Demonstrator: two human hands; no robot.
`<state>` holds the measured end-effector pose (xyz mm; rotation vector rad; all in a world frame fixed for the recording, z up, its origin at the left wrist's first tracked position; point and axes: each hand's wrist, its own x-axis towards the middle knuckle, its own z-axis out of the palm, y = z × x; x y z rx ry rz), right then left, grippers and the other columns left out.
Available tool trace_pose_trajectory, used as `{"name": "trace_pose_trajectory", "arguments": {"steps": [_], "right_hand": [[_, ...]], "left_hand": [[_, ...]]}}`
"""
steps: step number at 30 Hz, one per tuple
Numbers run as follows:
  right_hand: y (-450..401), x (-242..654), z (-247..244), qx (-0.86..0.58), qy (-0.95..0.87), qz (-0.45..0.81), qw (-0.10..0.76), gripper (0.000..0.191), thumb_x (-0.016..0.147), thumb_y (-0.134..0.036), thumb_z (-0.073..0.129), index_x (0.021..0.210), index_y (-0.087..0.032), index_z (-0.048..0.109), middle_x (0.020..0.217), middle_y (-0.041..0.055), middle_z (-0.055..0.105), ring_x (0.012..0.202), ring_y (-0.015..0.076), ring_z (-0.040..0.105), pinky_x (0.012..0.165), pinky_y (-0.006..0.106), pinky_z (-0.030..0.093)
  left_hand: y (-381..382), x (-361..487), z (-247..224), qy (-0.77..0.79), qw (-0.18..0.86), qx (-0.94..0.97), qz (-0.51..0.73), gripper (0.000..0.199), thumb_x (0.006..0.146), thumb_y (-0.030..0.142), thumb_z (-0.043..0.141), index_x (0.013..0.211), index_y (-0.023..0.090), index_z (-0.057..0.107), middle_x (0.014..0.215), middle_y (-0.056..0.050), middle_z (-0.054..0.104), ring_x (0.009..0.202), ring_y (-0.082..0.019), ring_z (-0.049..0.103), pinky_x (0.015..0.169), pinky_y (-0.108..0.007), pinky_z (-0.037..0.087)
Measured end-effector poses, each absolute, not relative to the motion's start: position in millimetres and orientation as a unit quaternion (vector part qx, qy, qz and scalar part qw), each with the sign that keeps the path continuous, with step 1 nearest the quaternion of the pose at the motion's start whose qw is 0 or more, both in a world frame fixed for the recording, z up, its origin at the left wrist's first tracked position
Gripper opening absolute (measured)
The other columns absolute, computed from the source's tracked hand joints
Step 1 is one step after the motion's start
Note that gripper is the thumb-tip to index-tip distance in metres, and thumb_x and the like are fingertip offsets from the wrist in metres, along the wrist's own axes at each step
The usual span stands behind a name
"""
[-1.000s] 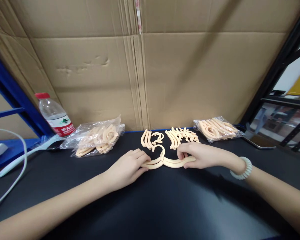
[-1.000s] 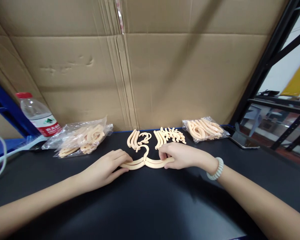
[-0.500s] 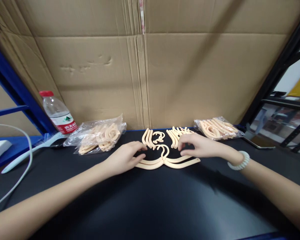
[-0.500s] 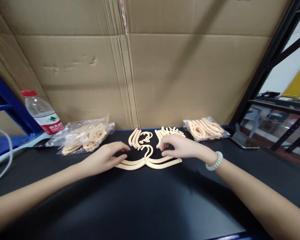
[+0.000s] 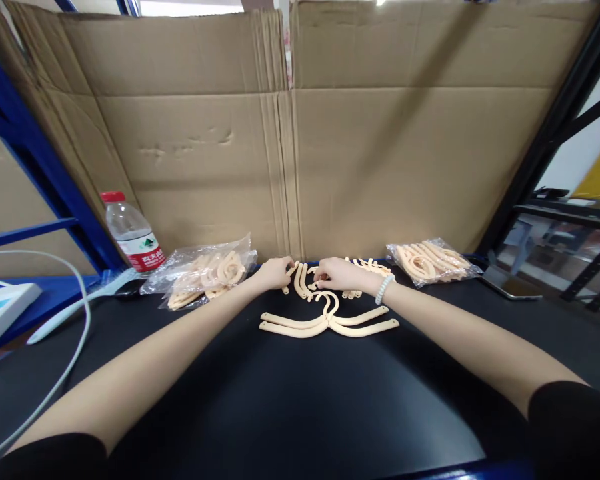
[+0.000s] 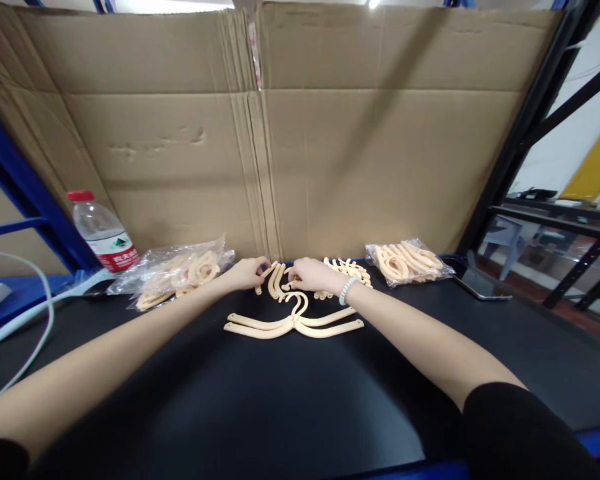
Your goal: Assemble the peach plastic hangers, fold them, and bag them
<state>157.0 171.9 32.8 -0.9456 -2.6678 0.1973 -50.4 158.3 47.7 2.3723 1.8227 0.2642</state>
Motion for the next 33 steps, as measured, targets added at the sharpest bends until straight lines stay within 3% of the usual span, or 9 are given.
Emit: {"name": "trace_pose_trajectory", "arguments": {"steps": [4, 10, 15, 18, 22, 24, 28, 33], "right_hand": [[175, 159, 32, -0.334, -0.919, 0.095, 0.184, 0.016, 0.09, -0.029, 0.063, 0.085, -0.014, 0.064, 0.086, 0.0015, 0.064, 0.077, 0.015, 0.06, 0.074, 0.033, 0.05], [177, 176, 38, -0.372, -0.851, 0.152, 0.339, 0.009, 0.085, -0.019, 0.061, 0.087, -0.015, 0.069, 0.089, 0.006, 0.062, 0.079, 0.0166, 0.061, 0.075, 0.031, 0.047], [141, 193, 43, -0.376, -0.796, 0.24, 0.41, 0.02, 0.096, -0.03, 0.039, 0.095, -0.018, 0.055, 0.081, 0.0015, 0.055, 0.059, 0.0116, 0.06, 0.052, 0.024, 0.049], [107, 197, 44, -0.368, -0.782, 0.291, 0.411, 0.022, 0.099, -0.036, 0.033, 0.095, -0.021, 0.048, 0.075, -0.0028, 0.051, 0.052, 0.0108, 0.062, 0.043, 0.021, 0.047], [68, 194, 47, -0.342, -0.745, 0.404, 0.406, 0.026, 0.098, -0.045, 0.042, 0.098, -0.021, 0.051, 0.067, -0.0049, 0.054, 0.047, 0.0103, 0.063, 0.041, 0.018, 0.047], [55, 190, 47, -0.319, -0.723, 0.45, 0.415, 0.026, 0.093, -0.045, 0.053, 0.098, -0.02, 0.058, 0.068, -0.0026, 0.059, 0.054, 0.0126, 0.067, 0.045, 0.019, 0.05], [39, 183, 39, -0.307, -0.666, 0.497, 0.465, 0.026, 0.087, -0.042, 0.064, 0.093, -0.018, 0.07, 0.092, 0.0077, 0.069, 0.077, 0.0171, 0.069, 0.055, 0.023, 0.055], [34, 180, 25, -0.322, -0.529, 0.588, 0.521, 0.023, 0.076, -0.035, 0.078, 0.089, -0.019, 0.067, 0.083, 0.0041, 0.07, 0.065, 0.0122, 0.064, 0.058, 0.024, 0.053]], "left_hand": [[157, -52, 48, 0.618, 0.089, 0.775, 0.102, 0.029, 0.093, 0.03, 0.059, 0.119, 0.016, 0.058, 0.118, -0.009, 0.061, 0.1, -0.023, 0.063, 0.084, -0.043, 0.054], [152, -56, 55, 0.614, 0.153, 0.754, 0.173, 0.028, 0.093, 0.029, 0.06, 0.117, 0.015, 0.059, 0.115, -0.008, 0.062, 0.097, -0.022, 0.064, 0.083, -0.042, 0.055], [115, -54, 64, 0.563, 0.253, 0.728, 0.298, 0.031, 0.088, 0.015, 0.058, 0.119, 0.011, 0.055, 0.093, -0.007, 0.069, 0.084, -0.019, 0.069, 0.078, -0.035, 0.057], [75, -47, 58, 0.504, 0.318, 0.714, 0.367, 0.023, 0.09, 0.024, 0.054, 0.11, 0.013, 0.056, 0.098, -0.007, 0.07, 0.088, -0.018, 0.07, 0.08, -0.032, 0.057], [29, -40, 37, 0.439, 0.39, 0.667, 0.459, 0.023, 0.087, 0.037, 0.059, 0.094, 0.016, 0.052, 0.088, -0.004, 0.069, 0.08, -0.017, 0.07, 0.078, -0.033, 0.059], [16, -36, 25, 0.402, 0.448, 0.621, 0.502, 0.025, 0.086, 0.038, 0.062, 0.092, 0.018, 0.05, 0.084, -0.003, 0.07, 0.078, -0.017, 0.07, 0.074, -0.032, 0.059], [6, -29, 13, 0.387, 0.483, 0.576, 0.534, 0.027, 0.085, 0.038, 0.066, 0.092, 0.02, 0.048, 0.085, -0.003, 0.074, 0.076, -0.019, 0.073, 0.071, -0.031, 0.06], [5, -25, 11, 0.391, 0.487, 0.562, 0.542, 0.034, 0.077, 0.031, 0.076, 0.092, 0.02, 0.048, 0.084, -0.004, 0.075, 0.076, -0.02, 0.074, 0.071, -0.031, 0.06]]}}
